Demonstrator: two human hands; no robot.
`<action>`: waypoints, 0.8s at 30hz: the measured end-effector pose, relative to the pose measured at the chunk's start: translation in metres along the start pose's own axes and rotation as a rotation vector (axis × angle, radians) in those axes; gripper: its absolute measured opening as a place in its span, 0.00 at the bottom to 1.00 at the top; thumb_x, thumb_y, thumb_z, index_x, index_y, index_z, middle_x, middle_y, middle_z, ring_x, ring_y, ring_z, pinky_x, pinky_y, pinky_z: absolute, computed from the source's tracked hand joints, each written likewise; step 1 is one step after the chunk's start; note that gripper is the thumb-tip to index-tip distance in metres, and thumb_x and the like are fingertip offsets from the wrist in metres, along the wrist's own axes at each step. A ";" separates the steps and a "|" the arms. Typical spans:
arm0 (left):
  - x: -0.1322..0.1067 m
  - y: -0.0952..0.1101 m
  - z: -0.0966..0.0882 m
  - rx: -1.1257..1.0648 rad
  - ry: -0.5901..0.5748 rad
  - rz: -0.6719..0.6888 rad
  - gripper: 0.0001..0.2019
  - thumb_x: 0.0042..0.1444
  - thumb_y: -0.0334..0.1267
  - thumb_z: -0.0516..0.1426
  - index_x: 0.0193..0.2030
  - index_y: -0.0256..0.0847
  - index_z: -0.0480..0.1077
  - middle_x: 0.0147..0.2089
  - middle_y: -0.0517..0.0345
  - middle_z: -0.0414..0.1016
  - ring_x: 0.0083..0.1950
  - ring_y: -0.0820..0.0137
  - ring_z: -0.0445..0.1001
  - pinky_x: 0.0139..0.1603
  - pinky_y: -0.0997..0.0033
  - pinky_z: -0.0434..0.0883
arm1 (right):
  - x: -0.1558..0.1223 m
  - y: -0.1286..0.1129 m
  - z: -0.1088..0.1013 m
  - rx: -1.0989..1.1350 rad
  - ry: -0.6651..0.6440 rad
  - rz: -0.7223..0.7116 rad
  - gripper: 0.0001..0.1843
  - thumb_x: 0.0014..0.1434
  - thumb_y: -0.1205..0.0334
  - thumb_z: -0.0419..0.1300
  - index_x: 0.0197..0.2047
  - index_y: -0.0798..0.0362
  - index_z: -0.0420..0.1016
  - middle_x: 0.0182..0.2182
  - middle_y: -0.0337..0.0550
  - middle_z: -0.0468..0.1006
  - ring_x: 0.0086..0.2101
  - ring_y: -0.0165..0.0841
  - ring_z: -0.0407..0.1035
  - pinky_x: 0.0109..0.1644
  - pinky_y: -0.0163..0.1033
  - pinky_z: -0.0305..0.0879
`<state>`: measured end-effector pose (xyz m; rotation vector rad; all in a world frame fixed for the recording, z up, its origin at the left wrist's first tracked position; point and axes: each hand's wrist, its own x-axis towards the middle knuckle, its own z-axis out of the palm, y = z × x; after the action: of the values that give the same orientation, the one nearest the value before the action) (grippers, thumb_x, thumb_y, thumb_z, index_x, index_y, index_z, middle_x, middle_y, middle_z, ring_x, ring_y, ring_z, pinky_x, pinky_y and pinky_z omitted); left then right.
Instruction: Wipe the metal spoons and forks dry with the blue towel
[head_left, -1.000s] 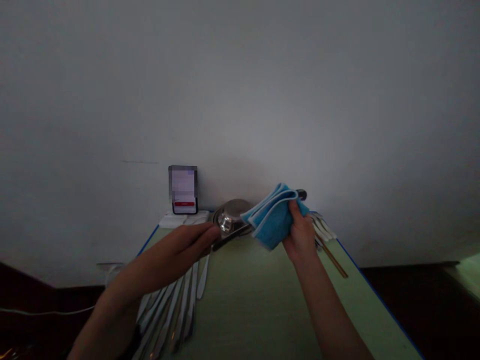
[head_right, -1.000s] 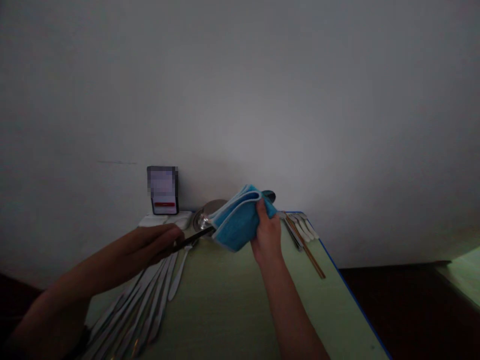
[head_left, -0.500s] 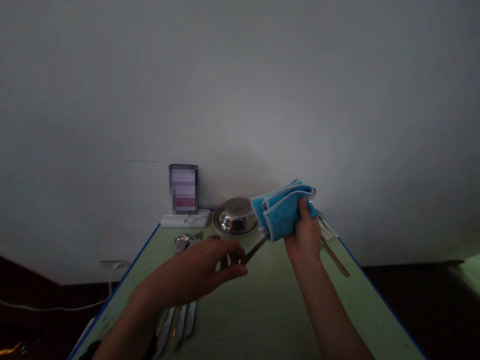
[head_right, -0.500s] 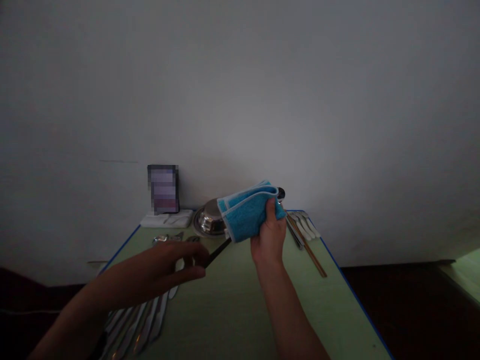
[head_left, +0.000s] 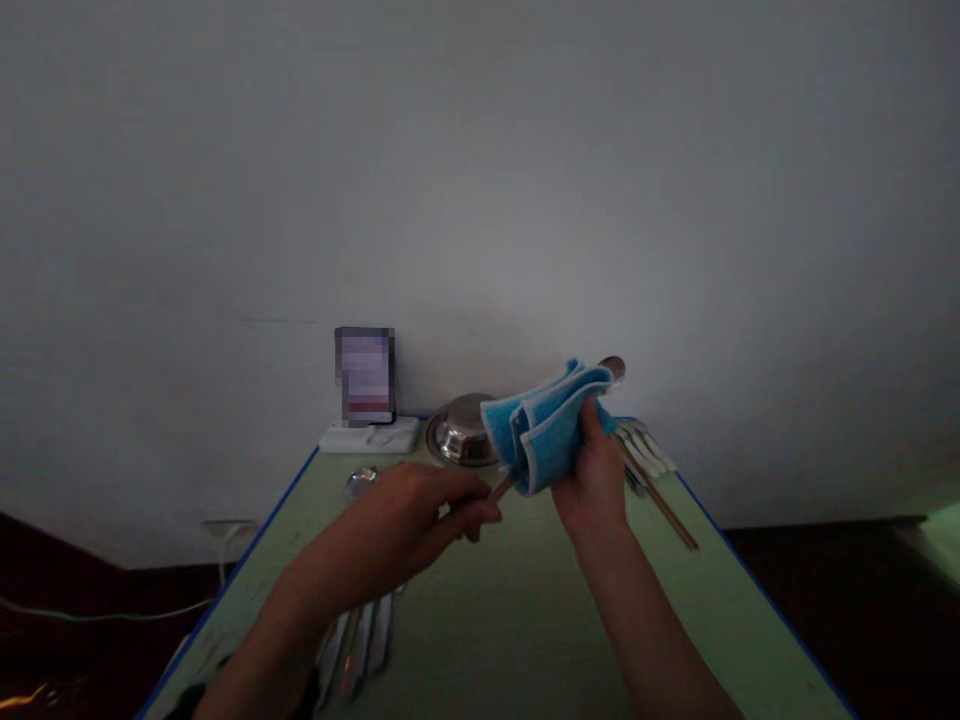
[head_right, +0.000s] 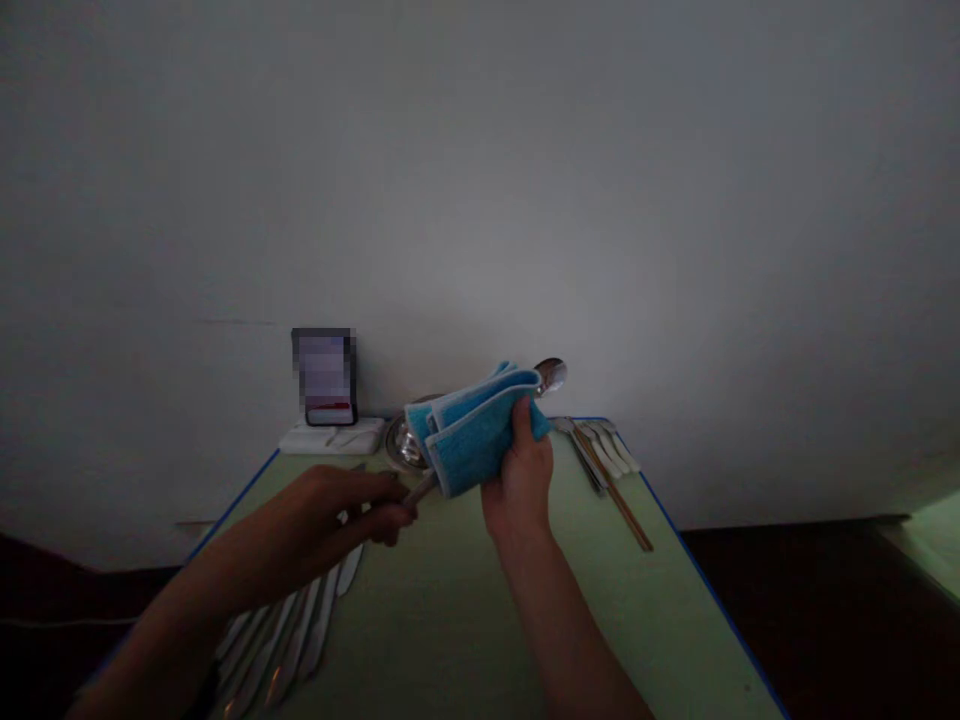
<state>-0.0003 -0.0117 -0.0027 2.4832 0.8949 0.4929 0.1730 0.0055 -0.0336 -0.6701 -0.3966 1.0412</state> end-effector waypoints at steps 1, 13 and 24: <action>0.001 0.000 0.001 0.002 0.031 0.004 0.14 0.60 0.41 0.49 0.29 0.40 0.70 0.26 0.63 0.75 0.28 0.76 0.72 0.30 0.80 0.63 | -0.003 0.002 0.001 0.000 -0.014 0.018 0.13 0.52 0.52 0.59 0.34 0.53 0.74 0.29 0.36 0.78 0.31 0.29 0.71 0.40 0.36 0.69; 0.006 0.003 0.010 0.169 0.184 -0.075 0.11 0.58 0.37 0.49 0.29 0.38 0.69 0.25 0.60 0.75 0.25 0.74 0.71 0.26 0.78 0.63 | -0.017 0.025 0.004 -0.011 -0.068 0.184 0.14 0.52 0.50 0.58 0.34 0.53 0.73 0.33 0.41 0.79 0.34 0.33 0.73 0.40 0.39 0.70; -0.003 0.002 0.001 0.179 0.021 0.023 0.17 0.61 0.41 0.46 0.26 0.38 0.67 0.21 0.63 0.67 0.23 0.77 0.64 0.26 0.77 0.59 | 0.030 -0.003 -0.017 -0.055 0.130 0.025 0.12 0.53 0.54 0.57 0.35 0.52 0.73 0.39 0.41 0.78 0.41 0.33 0.72 0.43 0.40 0.70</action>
<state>-0.0014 -0.0151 -0.0029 2.6571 0.9575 0.4654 0.1991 0.0260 -0.0449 -0.7896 -0.3050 1.0073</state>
